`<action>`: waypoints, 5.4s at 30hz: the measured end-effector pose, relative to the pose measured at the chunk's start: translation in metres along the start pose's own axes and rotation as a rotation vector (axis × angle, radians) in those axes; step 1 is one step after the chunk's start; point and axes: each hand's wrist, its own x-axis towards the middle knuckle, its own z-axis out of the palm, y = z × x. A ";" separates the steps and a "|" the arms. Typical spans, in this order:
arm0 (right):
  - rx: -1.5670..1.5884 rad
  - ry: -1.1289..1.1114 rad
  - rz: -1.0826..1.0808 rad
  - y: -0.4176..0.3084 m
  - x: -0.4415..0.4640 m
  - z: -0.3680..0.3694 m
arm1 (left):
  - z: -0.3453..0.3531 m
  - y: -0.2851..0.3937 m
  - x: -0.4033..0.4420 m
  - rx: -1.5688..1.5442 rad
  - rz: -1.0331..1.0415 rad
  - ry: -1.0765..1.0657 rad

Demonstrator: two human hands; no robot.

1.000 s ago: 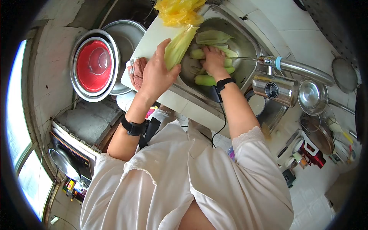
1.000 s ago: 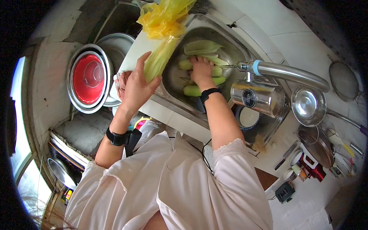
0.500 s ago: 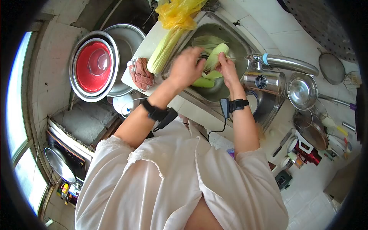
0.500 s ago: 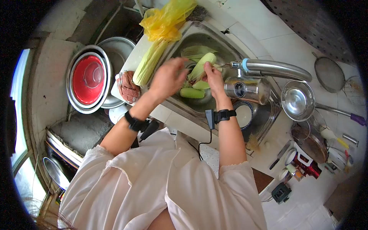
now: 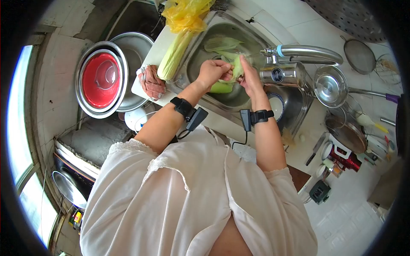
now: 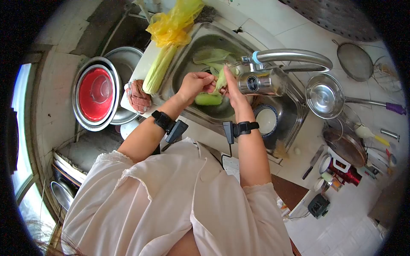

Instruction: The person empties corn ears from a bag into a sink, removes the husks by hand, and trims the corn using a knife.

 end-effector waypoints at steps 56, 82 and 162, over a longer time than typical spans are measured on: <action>0.042 -0.022 -0.439 0.021 0.024 0.001 | -0.007 -0.013 0.025 -0.106 -0.011 -0.123; -0.102 -0.361 -0.133 0.008 0.046 -0.009 | -0.004 0.018 -0.012 0.552 0.059 -0.265; -0.435 0.153 -0.189 0.004 0.025 0.007 | 0.002 -0.028 0.037 -0.564 0.037 0.088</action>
